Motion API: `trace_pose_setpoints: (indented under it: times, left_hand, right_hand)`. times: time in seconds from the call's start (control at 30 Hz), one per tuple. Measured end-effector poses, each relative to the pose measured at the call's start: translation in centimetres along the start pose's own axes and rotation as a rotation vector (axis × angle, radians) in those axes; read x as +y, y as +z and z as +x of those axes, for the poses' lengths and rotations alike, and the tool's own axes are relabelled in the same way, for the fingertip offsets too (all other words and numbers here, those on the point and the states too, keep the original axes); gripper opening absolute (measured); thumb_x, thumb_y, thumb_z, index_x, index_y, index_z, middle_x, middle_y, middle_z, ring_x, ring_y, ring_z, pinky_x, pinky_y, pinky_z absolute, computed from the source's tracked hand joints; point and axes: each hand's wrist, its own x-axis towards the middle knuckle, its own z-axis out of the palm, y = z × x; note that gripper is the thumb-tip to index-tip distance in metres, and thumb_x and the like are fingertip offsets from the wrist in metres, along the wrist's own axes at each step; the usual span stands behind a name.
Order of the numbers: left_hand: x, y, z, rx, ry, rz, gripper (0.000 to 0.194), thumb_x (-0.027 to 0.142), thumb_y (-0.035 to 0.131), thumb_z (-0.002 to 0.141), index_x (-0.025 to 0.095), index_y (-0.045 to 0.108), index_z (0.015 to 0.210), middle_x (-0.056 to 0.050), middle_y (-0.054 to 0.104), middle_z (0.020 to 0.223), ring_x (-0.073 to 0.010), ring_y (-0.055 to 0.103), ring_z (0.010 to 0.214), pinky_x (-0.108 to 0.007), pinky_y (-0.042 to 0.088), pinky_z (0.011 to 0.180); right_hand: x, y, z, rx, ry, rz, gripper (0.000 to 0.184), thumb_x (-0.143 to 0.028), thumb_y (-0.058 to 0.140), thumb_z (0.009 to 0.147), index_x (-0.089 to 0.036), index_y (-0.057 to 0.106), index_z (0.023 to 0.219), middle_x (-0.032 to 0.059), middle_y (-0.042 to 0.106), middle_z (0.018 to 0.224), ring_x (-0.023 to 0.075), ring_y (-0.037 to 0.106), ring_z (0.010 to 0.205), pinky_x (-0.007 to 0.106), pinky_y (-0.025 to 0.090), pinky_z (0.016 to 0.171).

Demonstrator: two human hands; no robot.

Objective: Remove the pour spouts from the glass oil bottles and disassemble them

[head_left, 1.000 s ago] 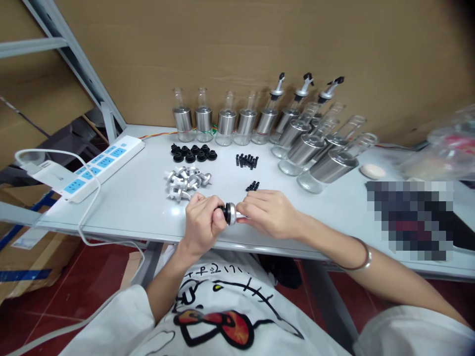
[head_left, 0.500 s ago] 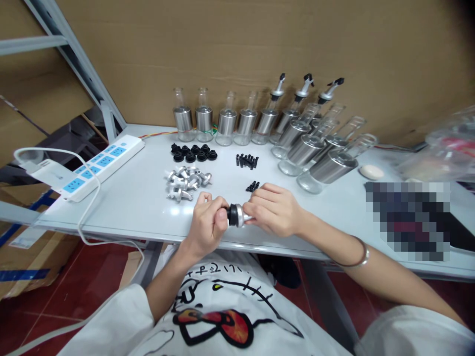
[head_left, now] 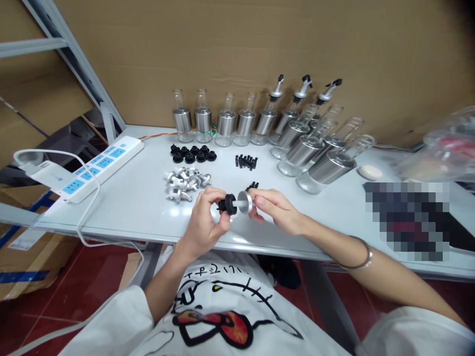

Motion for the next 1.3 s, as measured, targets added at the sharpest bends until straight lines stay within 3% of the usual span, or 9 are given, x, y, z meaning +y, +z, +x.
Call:
trace_pose_setpoints:
  times: [0.13, 0.27, 0.4, 0.53, 0.73, 0.9, 1.03, 1.17, 1.3]
  left_hand:
    - [0.7, -1.4, 0.8, -0.035, 0.008, 0.066, 0.021, 0.014, 0.055, 0.083, 0.021, 0.048, 0.102, -0.001, 0.055, 0.088, -0.0125, 0.054, 0.075, -0.027, 0.046, 0.069]
    - [1.1, -4.0, 1.5, -0.213, 0.027, 0.317, 0.017, 0.019, 0.061, 0.084, 0.021, 0.054, 0.099, -0.001, 0.062, 0.089, -0.0151, 0.057, 0.079, -0.032, 0.044, 0.076]
    - [0.3, -5.9, 1.6, -0.36, -0.103, 0.556, 0.015, 0.025, 0.061, 0.086, 0.021, 0.06, 0.1, -0.003, 0.063, 0.092, -0.0204, 0.057, 0.09, -0.037, 0.04, 0.083]
    - [-0.6, -6.1, 1.3, -0.441, -0.216, 0.639, 0.016, 0.026, 0.063, 0.084, 0.024, 0.065, 0.1, -0.004, 0.059, 0.095, -0.0233, 0.052, 0.096, -0.039, 0.038, 0.084]
    - [-0.3, -5.6, 1.2, -0.409, -0.201, 0.635, 0.017, 0.028, 0.063, 0.084, 0.026, 0.067, 0.101, -0.005, 0.057, 0.099, -0.0253, 0.049, 0.101, -0.044, 0.034, 0.09]
    - [0.0, -8.2, 3.1, -0.19, -0.201, 0.7, 0.024, 0.033, 0.057, 0.088, 0.027, 0.064, 0.111, -0.006, 0.06, 0.103, -0.026, 0.053, 0.103, -0.043, 0.034, 0.092]
    - [-2.5, -11.8, 5.6, -0.137, -0.374, 0.802, 0.025, 0.033, 0.054, 0.087, 0.025, 0.066, 0.108, -0.006, 0.061, 0.1, -0.0267, 0.058, 0.093, -0.041, 0.04, 0.087]
    - [-7.1, -14.5, 8.5, -0.373, -0.536, 0.896, 0.026, 0.033, 0.055, 0.081, 0.023, 0.069, 0.1, -0.008, 0.066, 0.099, -0.0272, 0.06, 0.083, -0.039, 0.044, 0.078]
    - [-11.3, -14.9, 11.0, -0.575, -0.549, 0.899, 0.027, 0.033, 0.057, 0.073, 0.023, 0.071, 0.094, -0.008, 0.07, 0.095, -0.0289, 0.062, 0.084, -0.036, 0.045, 0.077]
  right_hand:
    - [-0.3, -0.1, 0.1, 0.044, -0.006, -0.106, 0.04, -0.047, 0.034, 0.099, -0.019, 0.045, 0.074, -0.0016, 0.047, 0.067, 0.0107, 0.044, 0.062, 0.025, 0.036, 0.061]
    - [-0.3, -0.1, 0.3, 0.135, -0.058, -0.357, 0.029, -0.037, 0.035, 0.1, -0.018, 0.052, 0.085, 0.0005, 0.048, 0.077, 0.0129, 0.048, 0.072, 0.027, 0.04, 0.068]
    - [0.2, 0.1, 0.7, 0.167, -0.048, -0.544, 0.021, -0.028, 0.037, 0.098, -0.018, 0.056, 0.1, 0.0051, 0.053, 0.09, 0.0153, 0.053, 0.081, 0.03, 0.044, 0.075]
    - [0.8, -0.1, 1.1, 0.203, -0.06, -0.672, 0.02, -0.022, 0.04, 0.097, -0.017, 0.058, 0.102, 0.0069, 0.06, 0.09, 0.0159, 0.056, 0.079, 0.029, 0.046, 0.07]
    - [0.9, -1.3, 2.9, 0.254, -0.067, -0.947, 0.015, -0.019, 0.049, 0.092, -0.015, 0.062, 0.098, 0.0087, 0.067, 0.089, 0.0195, 0.059, 0.077, 0.032, 0.045, 0.071]
    - [0.3, -1.5, 4.2, 0.201, -0.069, -1.11, 0.016, -0.018, 0.053, 0.091, -0.013, 0.065, 0.099, 0.0101, 0.067, 0.089, 0.0225, 0.059, 0.083, 0.033, 0.042, 0.072]
    - [0.1, -0.3, 4.5, 0.113, -0.067, -1.131, 0.016, -0.019, 0.052, 0.092, -0.014, 0.067, 0.098, 0.0091, 0.066, 0.089, 0.0205, 0.058, 0.082, 0.031, 0.039, 0.071]
    - [0.1, 1.3, 4.5, -0.051, -0.017, -1.141, 0.018, -0.02, 0.051, 0.093, -0.015, 0.068, 0.095, 0.0068, 0.065, 0.081, 0.0181, 0.056, 0.074, 0.03, 0.036, 0.067]
    - [0.5, 2.4, 4.8, -0.128, 0.016, -1.105, 0.021, -0.019, 0.048, 0.094, -0.014, 0.069, 0.094, 0.0071, 0.063, 0.08, 0.0171, 0.056, 0.073, 0.029, 0.038, 0.066]
